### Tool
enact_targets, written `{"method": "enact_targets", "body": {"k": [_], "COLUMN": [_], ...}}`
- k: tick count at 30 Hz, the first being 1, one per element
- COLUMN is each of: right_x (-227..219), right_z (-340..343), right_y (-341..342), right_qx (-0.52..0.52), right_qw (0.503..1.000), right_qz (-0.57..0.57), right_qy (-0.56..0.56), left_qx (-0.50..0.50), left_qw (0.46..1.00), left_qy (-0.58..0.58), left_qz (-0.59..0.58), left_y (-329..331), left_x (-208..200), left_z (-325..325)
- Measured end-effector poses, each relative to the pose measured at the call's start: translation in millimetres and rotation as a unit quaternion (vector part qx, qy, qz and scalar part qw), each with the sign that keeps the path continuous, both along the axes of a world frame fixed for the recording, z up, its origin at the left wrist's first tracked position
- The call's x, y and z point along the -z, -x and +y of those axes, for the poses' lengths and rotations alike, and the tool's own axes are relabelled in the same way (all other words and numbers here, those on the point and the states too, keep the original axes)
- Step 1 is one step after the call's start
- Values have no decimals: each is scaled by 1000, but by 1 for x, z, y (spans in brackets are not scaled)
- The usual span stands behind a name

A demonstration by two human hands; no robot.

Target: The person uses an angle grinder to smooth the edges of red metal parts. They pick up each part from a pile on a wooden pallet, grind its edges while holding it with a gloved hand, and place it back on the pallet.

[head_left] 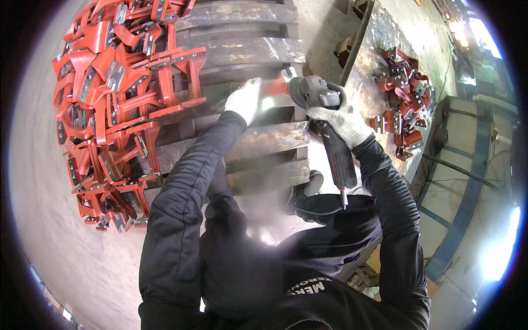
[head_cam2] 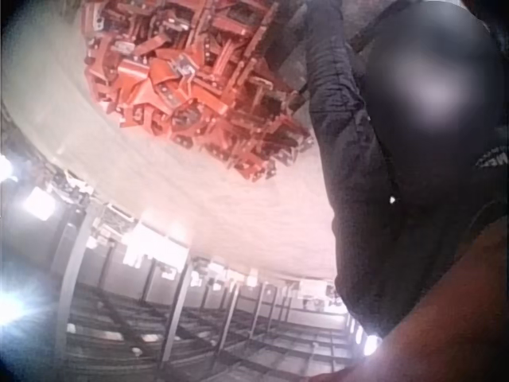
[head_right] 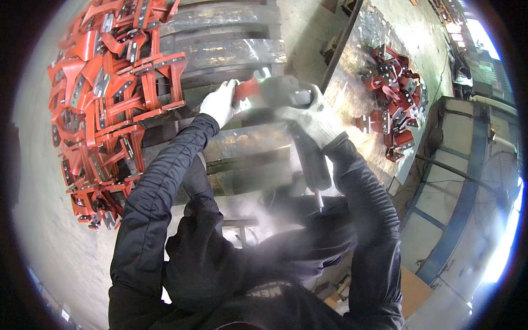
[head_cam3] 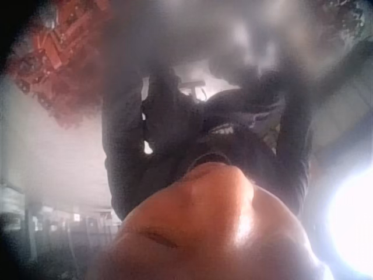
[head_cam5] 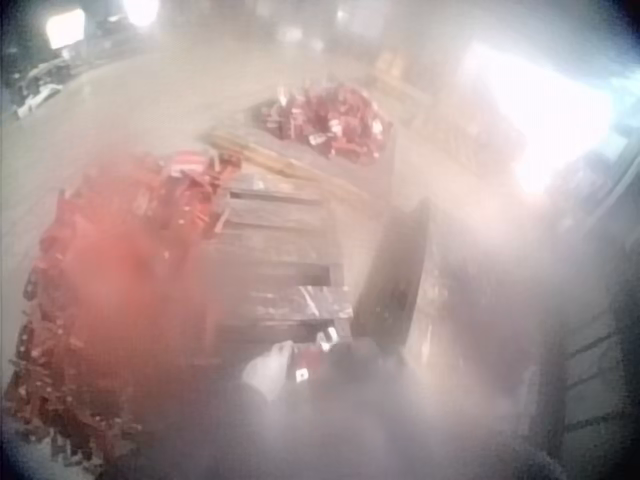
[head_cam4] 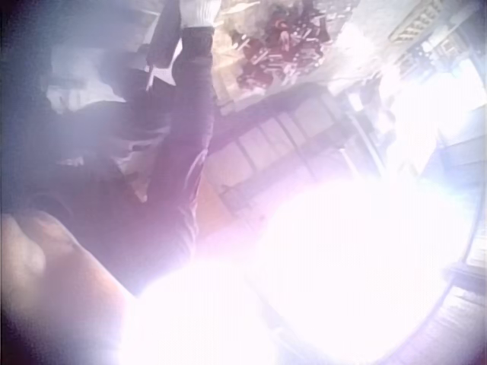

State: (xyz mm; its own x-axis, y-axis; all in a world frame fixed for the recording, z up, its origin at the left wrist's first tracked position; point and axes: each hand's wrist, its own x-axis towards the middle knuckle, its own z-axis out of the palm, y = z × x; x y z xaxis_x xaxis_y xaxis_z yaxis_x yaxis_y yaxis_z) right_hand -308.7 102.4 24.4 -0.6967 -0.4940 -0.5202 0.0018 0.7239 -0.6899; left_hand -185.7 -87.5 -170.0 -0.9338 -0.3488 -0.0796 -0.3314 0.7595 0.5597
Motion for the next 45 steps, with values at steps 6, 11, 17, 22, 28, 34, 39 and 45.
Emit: {"method": "enact_targets", "body": {"k": [6,11,17,22,28,34,39,45], "right_x": [7,23,18,27,30,24,20,64], "right_z": [24,19,-10,-12,6,-7,15,28], "right_y": [-2,7,24,32,30,35,21,62], "right_qx": [-88,-105,-21,-222,-247,-343,-74,-160], "right_qw": [995,988,1000,950,947,896,996,986], "right_qz": [38,110,11,219,200,279,41,25], "right_qy": [-2,14,-3,23,43,-35,-4,50], "left_qx": [-2,-8,-13,-15,-12,-9,-9,-16], "left_qw": [1000,1000,999,1000,999,999,997,996], "left_qy": [14,5,-7,-21,-39,-36,2,4], "left_qz": [25,26,34,4,27,0,74,87], "left_y": [-3,0,3,2,-2,0,-5,-5], "left_x": [5,10,14,2,-9,-6,12,16], "left_z": [1,1,2,-1,0,-1,0,3]}}
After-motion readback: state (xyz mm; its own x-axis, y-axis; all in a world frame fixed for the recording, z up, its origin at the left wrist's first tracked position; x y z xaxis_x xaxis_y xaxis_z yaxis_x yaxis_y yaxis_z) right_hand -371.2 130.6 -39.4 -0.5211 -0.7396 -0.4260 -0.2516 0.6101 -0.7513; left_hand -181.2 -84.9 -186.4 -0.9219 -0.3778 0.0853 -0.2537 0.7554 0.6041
